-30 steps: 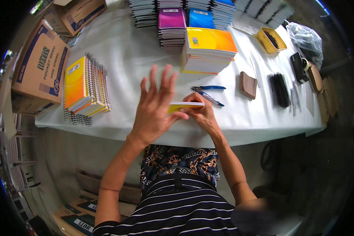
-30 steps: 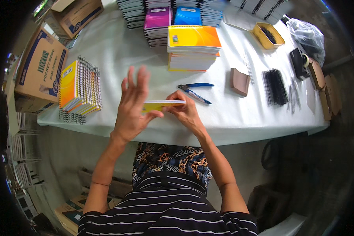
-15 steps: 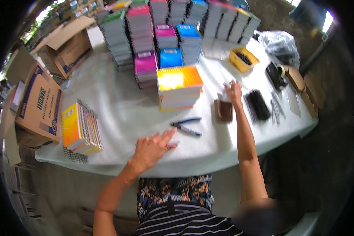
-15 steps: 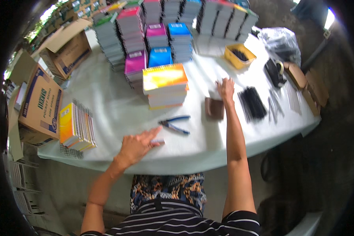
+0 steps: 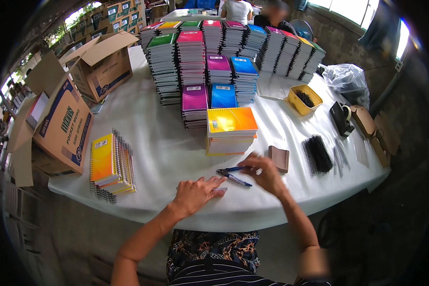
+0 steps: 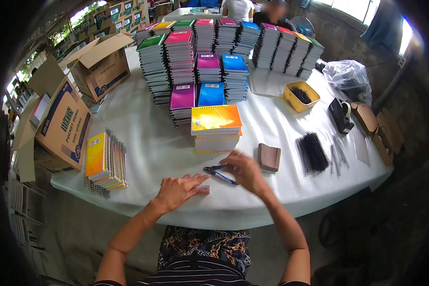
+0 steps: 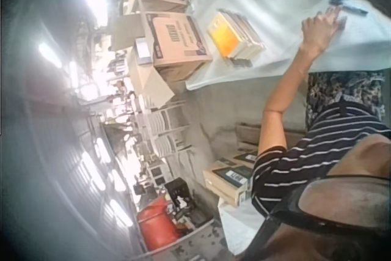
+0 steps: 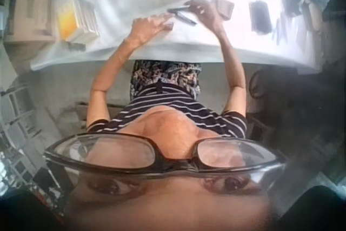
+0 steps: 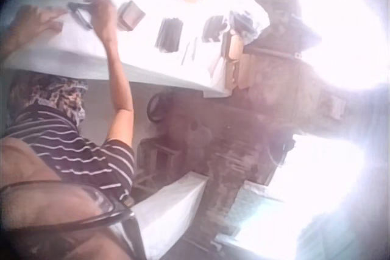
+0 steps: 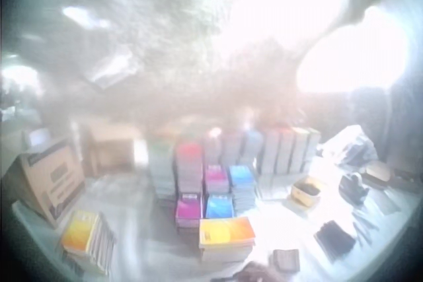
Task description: The person repeatedly picks up a spiral notebook and a metal coil, inserts the coil through the notebook's holes, and uses pliers to close the coil ends. Finished notebooks are stacked on the table.
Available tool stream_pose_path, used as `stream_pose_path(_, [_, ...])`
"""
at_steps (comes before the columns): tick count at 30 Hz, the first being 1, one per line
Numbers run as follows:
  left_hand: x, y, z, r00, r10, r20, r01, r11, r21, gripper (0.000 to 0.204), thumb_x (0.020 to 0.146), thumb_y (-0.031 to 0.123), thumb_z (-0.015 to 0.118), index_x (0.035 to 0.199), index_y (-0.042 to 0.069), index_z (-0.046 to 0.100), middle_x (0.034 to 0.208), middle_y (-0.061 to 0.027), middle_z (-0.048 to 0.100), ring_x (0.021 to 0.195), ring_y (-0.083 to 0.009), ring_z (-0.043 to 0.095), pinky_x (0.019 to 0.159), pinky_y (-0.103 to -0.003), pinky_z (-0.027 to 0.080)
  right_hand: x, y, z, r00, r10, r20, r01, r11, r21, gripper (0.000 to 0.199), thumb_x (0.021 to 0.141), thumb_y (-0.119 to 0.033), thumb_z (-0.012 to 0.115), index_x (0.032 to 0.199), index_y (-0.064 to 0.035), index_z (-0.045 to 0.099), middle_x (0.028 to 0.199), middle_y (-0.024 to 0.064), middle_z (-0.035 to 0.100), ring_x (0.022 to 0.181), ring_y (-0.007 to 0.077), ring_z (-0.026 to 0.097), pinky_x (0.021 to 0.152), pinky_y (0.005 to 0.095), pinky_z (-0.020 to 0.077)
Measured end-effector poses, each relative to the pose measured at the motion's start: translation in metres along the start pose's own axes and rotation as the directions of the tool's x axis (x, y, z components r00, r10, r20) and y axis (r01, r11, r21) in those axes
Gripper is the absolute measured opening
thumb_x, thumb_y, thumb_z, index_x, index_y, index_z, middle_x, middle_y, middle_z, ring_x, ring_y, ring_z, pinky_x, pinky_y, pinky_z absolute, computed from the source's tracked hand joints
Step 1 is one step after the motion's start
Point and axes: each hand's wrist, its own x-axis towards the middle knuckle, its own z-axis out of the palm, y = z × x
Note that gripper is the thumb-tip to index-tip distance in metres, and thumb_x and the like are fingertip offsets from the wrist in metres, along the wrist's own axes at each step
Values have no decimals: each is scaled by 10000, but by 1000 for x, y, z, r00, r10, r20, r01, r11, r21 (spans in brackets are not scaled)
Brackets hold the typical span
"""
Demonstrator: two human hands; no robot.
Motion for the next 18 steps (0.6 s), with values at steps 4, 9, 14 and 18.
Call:
stream_pose_path(4, [6,7,-12,985,-79,151,80,997,-1,500,908,553,519,1321,276,571,999,-41,719,823,-237,713,635,-422,574,-16,-13,37,998,22,57,-31,986,163,147,820,-23,712,966,-8,699,846,91,660,767,204,638,698,331,514])
stream_pose_path(9, [6,6,-12,991,-60,117,63,998,-16,500,886,569,543,1309,307,589,1005,-25,725,784,-245,714,636,-401,573,-16,-4,30,990,-8,144,-2,998,67,139,833,-48,707,966,-9,701,852,98,664,755,231,613,696,358,493])
stream_pose_path(14, [5,6,-14,985,-86,153,86,996,4,520,890,599,515,1329,327,572,1001,-52,725,772,-254,713,634,-415,570,-19,-4,29,987,-69,144,52,992,118,121,839,-38,695,958,-13,698,848,117,656,736,264,597,677,375,486])
stream_pose_path(18, [5,6,-18,982,-87,171,89,996,-5,527,884,601,520,1328,322,573,967,-59,727,762,-259,712,624,-416,568,-17,-5,27,982,-44,183,27,995,93,122,836,-37,697,955,-14,699,845,103,661,753,264,601,698,375,487])
